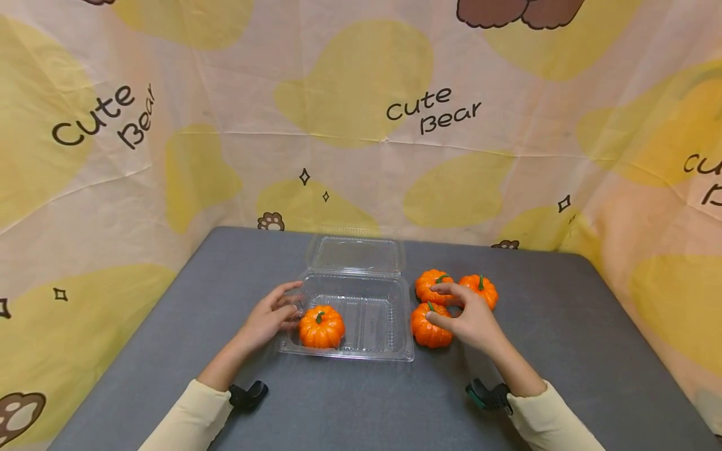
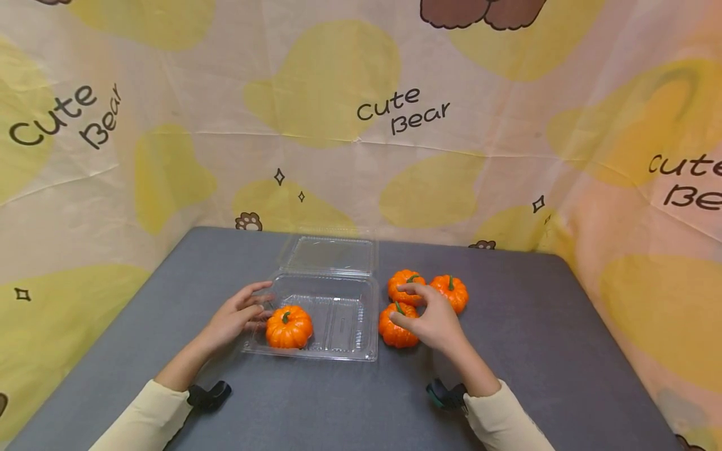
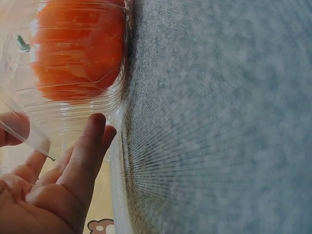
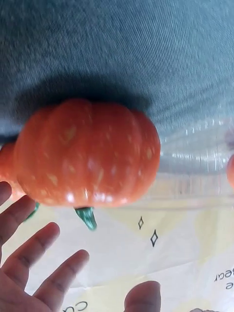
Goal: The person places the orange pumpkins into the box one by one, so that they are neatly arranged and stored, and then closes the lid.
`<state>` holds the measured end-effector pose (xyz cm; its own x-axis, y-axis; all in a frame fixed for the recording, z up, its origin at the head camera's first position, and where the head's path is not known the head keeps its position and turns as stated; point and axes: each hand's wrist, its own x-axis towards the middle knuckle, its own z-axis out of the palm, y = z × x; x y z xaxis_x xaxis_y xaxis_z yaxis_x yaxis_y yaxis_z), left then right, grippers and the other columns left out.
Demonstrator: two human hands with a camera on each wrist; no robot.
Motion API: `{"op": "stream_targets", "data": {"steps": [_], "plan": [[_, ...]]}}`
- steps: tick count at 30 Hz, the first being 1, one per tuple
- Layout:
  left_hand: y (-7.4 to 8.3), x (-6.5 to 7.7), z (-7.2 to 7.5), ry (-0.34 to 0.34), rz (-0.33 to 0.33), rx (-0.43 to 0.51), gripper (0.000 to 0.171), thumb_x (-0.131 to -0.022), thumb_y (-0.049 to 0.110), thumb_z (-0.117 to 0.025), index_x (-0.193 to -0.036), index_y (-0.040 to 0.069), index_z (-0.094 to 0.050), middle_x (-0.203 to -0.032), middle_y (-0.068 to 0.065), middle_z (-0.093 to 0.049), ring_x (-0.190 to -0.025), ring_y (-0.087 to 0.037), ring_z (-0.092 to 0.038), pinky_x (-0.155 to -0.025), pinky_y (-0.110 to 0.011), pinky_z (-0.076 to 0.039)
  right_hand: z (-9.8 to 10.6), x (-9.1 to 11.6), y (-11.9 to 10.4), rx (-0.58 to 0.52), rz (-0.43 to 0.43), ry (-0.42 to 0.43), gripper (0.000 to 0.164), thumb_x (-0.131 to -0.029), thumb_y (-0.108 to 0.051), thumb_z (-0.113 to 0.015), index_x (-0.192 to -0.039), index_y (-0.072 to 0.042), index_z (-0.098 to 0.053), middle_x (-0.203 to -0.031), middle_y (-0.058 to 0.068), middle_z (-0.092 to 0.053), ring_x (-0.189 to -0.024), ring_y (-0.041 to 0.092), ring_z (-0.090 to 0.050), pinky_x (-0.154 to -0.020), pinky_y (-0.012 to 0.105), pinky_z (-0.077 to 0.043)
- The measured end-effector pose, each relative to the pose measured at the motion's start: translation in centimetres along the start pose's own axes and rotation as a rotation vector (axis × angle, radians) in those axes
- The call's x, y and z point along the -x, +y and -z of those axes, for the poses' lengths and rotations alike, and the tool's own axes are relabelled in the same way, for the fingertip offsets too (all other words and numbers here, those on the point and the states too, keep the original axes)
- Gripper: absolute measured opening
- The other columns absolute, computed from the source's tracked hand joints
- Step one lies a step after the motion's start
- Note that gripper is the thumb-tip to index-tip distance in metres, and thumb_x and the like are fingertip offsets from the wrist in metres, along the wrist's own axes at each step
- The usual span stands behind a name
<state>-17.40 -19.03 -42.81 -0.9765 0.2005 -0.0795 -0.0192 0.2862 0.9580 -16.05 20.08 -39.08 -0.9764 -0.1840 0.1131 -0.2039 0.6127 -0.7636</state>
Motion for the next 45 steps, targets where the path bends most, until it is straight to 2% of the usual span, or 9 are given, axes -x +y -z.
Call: {"op": "stream_targets", "data": {"steps": [4,8,15,23,31,38,45], "plan": [[0.0,0.0,0.0,-0.001,0.001,-0.004,0.052,-0.096,0.005,-0.046,-0.146,0.007,-0.035,-0.142,-0.031,-0.044,-0.110,-0.038,-0.062,-0.084,-0.042,-0.058,-0.2,0.2,0.5,0.026,-0.020,0.004,0.048,-0.080,-0.027,-0.076,-0.123,-0.010,-0.062,-0.125,0.013,-0.063,-0.111,0.039,-0.060,-0.091,0.053,-0.051],[0.0,0.0,0.0,0.000,0.000,-0.003,0.051,-0.096,0.006,-0.047,-0.146,0.008,-0.036,-0.142,-0.031,-0.044,-0.110,-0.037,-0.062,-0.084,-0.041,-0.058,-0.3,0.2,0.8,0.069,-0.058,0.009,0.046,-0.081,-0.030,-0.076,-0.121,-0.011,-0.063,-0.124,0.011,-0.063,-0.110,0.036,-0.060,-0.094,0.052,-0.049],[-0.1,-0.1,0.1,-0.002,0.000,-0.006,0.052,-0.096,0.006,-0.047,-0.147,0.009,-0.036,-0.142,-0.030,-0.044,-0.110,-0.036,-0.062,-0.083,-0.041,-0.058,-0.6,0.5,1.2,0.102,-0.107,0.001,0.047,-0.079,-0.034,-0.077,-0.119,-0.013,-0.063,-0.121,0.009,-0.064,-0.106,0.032,-0.061,-0.091,0.049,-0.050],[-0.2,-0.1,0.1,-0.007,-0.008,-0.007,0.051,-0.096,0.006,-0.047,-0.146,0.008,-0.036,-0.142,-0.031,-0.044,-0.109,-0.037,-0.062,-0.083,-0.041,-0.058,-0.8,0.5,1.4,0.114,-0.085,-0.007,0.047,-0.077,-0.031,-0.078,-0.118,-0.014,-0.064,-0.121,0.009,-0.065,-0.100,0.030,-0.064,-0.087,0.048,-0.052],[-0.2,-0.1,0.1,-0.009,-0.008,-0.004,0.052,-0.096,0.006,-0.047,-0.146,0.008,-0.036,-0.142,-0.031,-0.044,-0.108,-0.035,-0.063,-0.083,-0.041,-0.058,-1.2,0.3,2.0,0.093,-0.075,-0.014,0.046,-0.076,-0.028,-0.078,-0.117,-0.014,-0.065,-0.118,0.012,-0.064,-0.104,0.033,-0.062,-0.091,0.051,-0.050],[-0.1,-0.1,0.1,-0.010,-0.005,0.007,0.052,-0.096,0.005,-0.046,-0.147,0.008,-0.035,-0.143,-0.031,-0.044,-0.108,-0.035,-0.063,-0.083,-0.040,-0.058,-1.2,0.3,2.1,0.086,-0.076,-0.011,0.046,-0.074,-0.026,-0.080,-0.117,-0.015,-0.065,-0.115,0.012,-0.064,-0.099,0.028,-0.060,-0.086,0.048,-0.051],[-0.1,-0.2,0.1,-0.011,-0.006,-0.015,0.051,-0.096,0.006,-0.045,-0.146,0.009,-0.035,-0.142,-0.031,-0.044,-0.108,-0.035,-0.063,-0.083,-0.040,-0.058,-1.1,0.3,2.1,0.092,-0.086,-0.005,0.047,-0.074,-0.028,-0.081,-0.117,-0.016,-0.066,-0.114,0.009,-0.064,-0.094,0.025,-0.059,-0.080,0.039,-0.049]]}}
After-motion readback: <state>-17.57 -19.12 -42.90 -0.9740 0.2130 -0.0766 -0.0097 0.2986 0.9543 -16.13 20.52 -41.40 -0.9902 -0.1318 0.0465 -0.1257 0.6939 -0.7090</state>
